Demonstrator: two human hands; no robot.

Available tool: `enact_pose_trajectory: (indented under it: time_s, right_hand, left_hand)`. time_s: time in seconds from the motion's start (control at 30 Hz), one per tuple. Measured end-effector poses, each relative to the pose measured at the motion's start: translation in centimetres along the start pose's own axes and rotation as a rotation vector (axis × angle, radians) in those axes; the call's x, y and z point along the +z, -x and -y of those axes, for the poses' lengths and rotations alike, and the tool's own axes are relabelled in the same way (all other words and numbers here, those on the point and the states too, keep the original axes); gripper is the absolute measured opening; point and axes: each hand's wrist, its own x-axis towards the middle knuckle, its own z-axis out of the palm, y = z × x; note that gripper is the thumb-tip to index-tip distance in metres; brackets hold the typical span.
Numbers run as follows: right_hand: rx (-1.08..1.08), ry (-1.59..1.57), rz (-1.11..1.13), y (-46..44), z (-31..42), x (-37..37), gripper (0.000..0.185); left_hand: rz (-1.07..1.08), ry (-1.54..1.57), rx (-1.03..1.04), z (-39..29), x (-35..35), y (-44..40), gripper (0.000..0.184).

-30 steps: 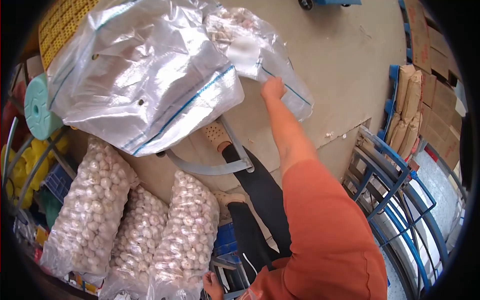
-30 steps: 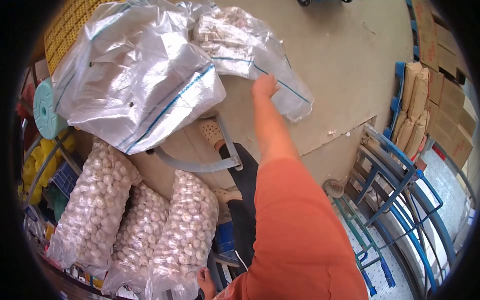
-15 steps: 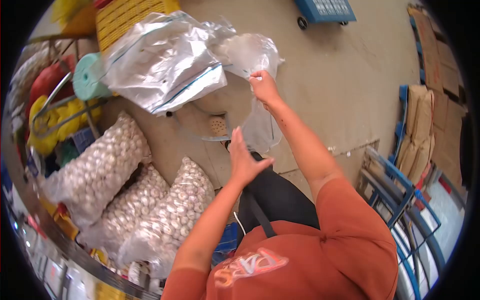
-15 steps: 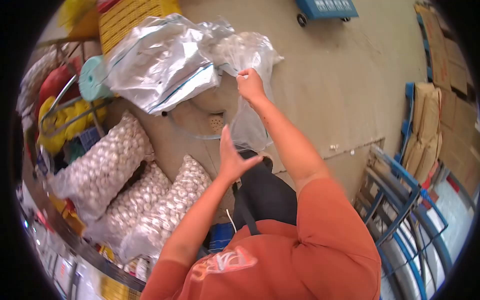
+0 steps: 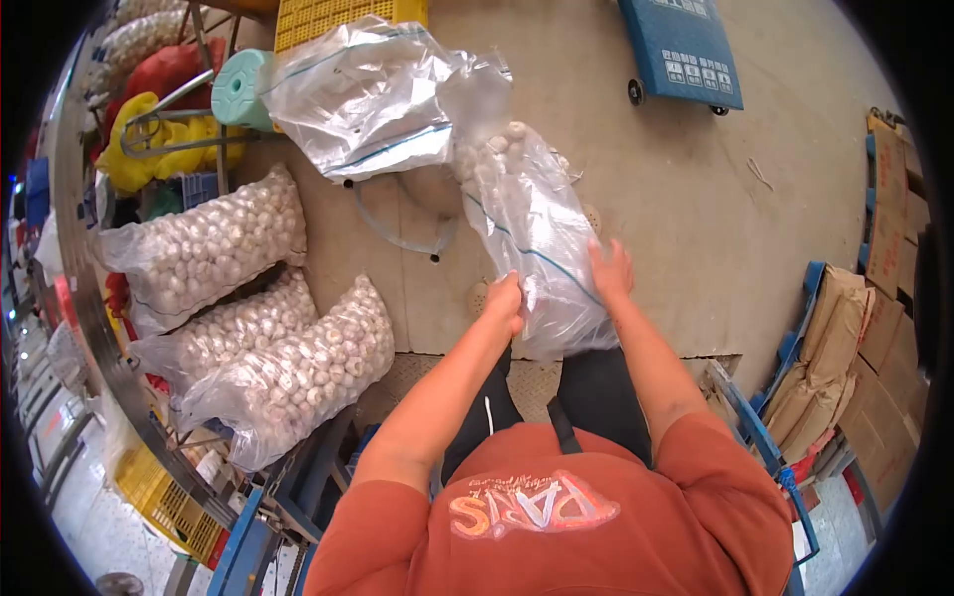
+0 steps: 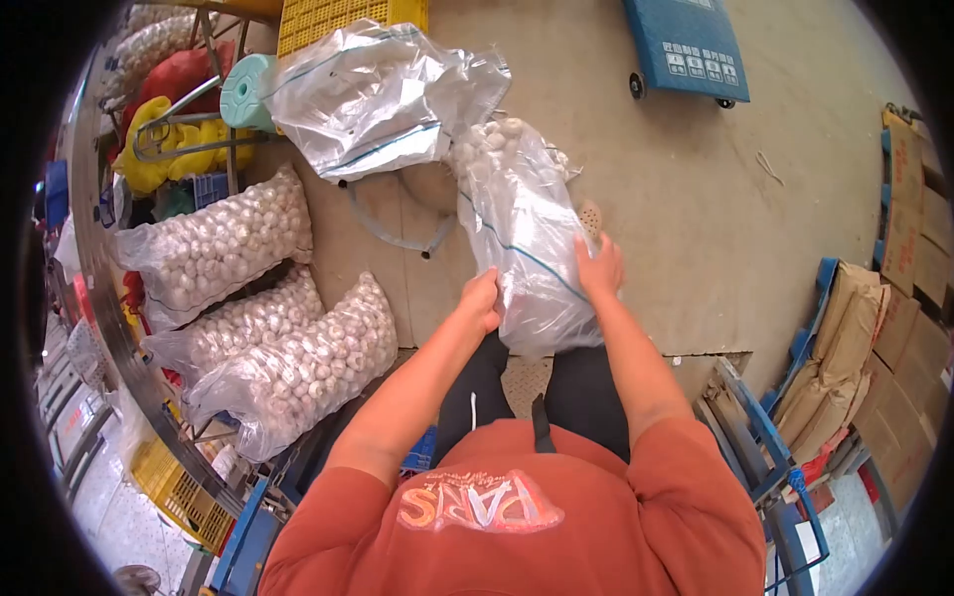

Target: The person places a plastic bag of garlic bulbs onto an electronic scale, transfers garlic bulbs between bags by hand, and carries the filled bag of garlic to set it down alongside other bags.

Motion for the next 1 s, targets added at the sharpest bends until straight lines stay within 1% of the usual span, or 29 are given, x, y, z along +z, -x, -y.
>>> enact_pose_trajectory:
  time_s: [0.03, 0.07, 0.13, 0.17, 0.2, 0.23, 0.27, 0.3, 0.33, 0.37, 0.4, 0.43, 0.47, 0.5, 0.53, 0.57, 0.6, 0.63, 0.67, 0.7, 0.73, 0.8, 0.83, 0.9, 0.93, 0.97, 1.0]
  right_hand:
    - [0.151, -0.044, 0.122, -1.2, -5.1, 1.5, 0.088]
    - [0.289, -0.092, 0.24, -3.2, -8.6, 2.8, 0.099]
    - [0.691, -0.83, 0.74, -3.0, -8.9, -1.3, 0.11]
    - [0.642, -0.795, 0.798, -3.5, -8.7, -2.7, 0.109]
    - [0.585, -0.947, 0.99, -4.4, -7.4, -5.3, 0.106]
    - [0.514, -1.096, 1.176, -4.9, -5.6, -8.3, 0.102]
    - [0.452, -1.131, 1.248, -5.2, -3.7, -10.3, 0.084]
    - [0.414, -1.101, 1.241, -6.3, -3.3, -10.5, 0.074]
    - [0.383, -1.066, 1.239, -7.0, -2.8, -11.0, 0.064]
    - [0.511, -1.109, 1.207, -7.9, -2.5, -11.7, 0.046]
    - [0.389, -1.214, 1.079, -7.7, -0.8, -14.0, 0.042]
    - [0.265, -1.309, 0.951, -7.0, 1.6, -17.5, 0.039]
    - [0.159, -1.239, 0.793, -6.4, 4.6, -22.5, 0.03]
    - [0.056, -1.191, 0.783, -6.6, 5.6, -25.6, 0.026]
    - [-0.049, -1.141, 0.765, -7.0, 6.7, -28.5, 0.023]
    - [-0.127, -1.17, 0.758, -6.4, 8.9, -31.8, 0.018]
    - [-0.142, -1.157, 0.755, -5.9, 10.4, -34.0, 0.018]
    - [-0.252, -1.074, 0.768, -5.8, 12.0, -36.1, 0.017]
    - [-0.367, -0.987, 0.773, -6.0, 13.9, -37.8, 0.016]
    - [-0.412, -1.024, 0.782, -6.1, 15.8, -39.2, 0.014]
    - [-0.449, -1.006, 0.765, -6.2, 17.9, -40.4, 0.014]
    - [-0.466, -1.131, 0.678, -5.8, 22.0, -42.4, 0.012]
    - [-0.494, -1.116, 0.654, -5.5, 23.5, -43.3, 0.012]
    - [-0.565, -1.079, 0.609, -5.9, 27.0, -45.4, 0.01]
    - [-0.548, -1.116, 0.519, -6.0, 28.1, -45.9, 0.007]
    - [-0.524, -1.1, 0.457, -6.2, 29.0, -47.0, 0.007]
    - [-0.513, -1.093, 0.398, -6.9, 30.1, -48.2, 0.007]
  left_hand:
    - [-0.01, 0.013, -0.04, 0.4, 1.1, 0.4, 0.034]
    - [-0.009, -0.078, -0.047, 0.2, 2.9, 1.4, 0.038]
    - [-0.019, -0.033, -0.053, 0.0, 7.2, 3.0, 0.042]
    - [-0.008, 0.012, -0.064, 0.3, 9.1, 4.0, 0.047]
    - [0.015, 0.035, -0.087, 0.3, 11.5, 4.8, 0.052]
    - [0.015, 0.026, -0.084, 0.3, 13.5, 4.9, 0.052]
    - [0.103, -0.019, -0.096, 0.3, 15.4, 5.0, 0.051]
    - [0.189, -0.059, -0.105, 0.0, 17.3, 5.1, 0.051]
    - [0.302, 0.011, -0.118, -1.0, 19.0, 6.0, 0.044]
    - [0.237, -0.105, -0.109, -1.8, 20.2, 7.3, 0.04]
    - [0.179, -0.22, -0.088, -3.3, 22.0, 8.9, 0.036]
    - [0.134, -0.224, -0.066, -4.0, 22.9, 10.4, 0.032]
    - [0.143, -0.24, -0.086, -4.7, 23.0, 11.9, 0.032]
    - [0.153, -0.259, -0.108, -5.3, 23.0, 13.3, 0.031]
    - [0.161, -0.16, -0.165, -5.8, 23.2, 14.9, 0.029]
    - [0.197, -0.139, -0.216, -6.2, 23.3, 16.2, 0.029]
    - [0.245, -0.12, -0.266, -6.8, 23.8, 17.6, 0.029]
    - [0.268, -0.159, -0.155, -7.8, 25.2, 19.9, 0.029]
    - [0.315, -0.152, -0.139, -8.9, 25.9, 21.0, 0.029]
    - [0.361, -0.145, -0.125, -10.0, 26.3, 22.1, 0.03]
    - [0.373, -0.09, -0.188, -11.7, 26.9, 23.5, 0.029]
    - [0.448, -0.2, -0.177, -14.8, 27.2, 25.2, 0.028]
    - [0.478, -0.254, -0.179, -16.3, 27.1, 25.4, 0.028]
    - [0.513, -0.179, -0.141, -19.6, 28.1, 26.7, 0.027]
    - [0.565, -0.26, -0.129, -21.1, 28.1, 26.4, 0.027]
    - [0.591, -0.241, -0.118, -22.1, 28.2, 26.4, 0.027]
    - [0.621, -0.335, -0.079, -23.8, 28.8, 26.7, 0.026]
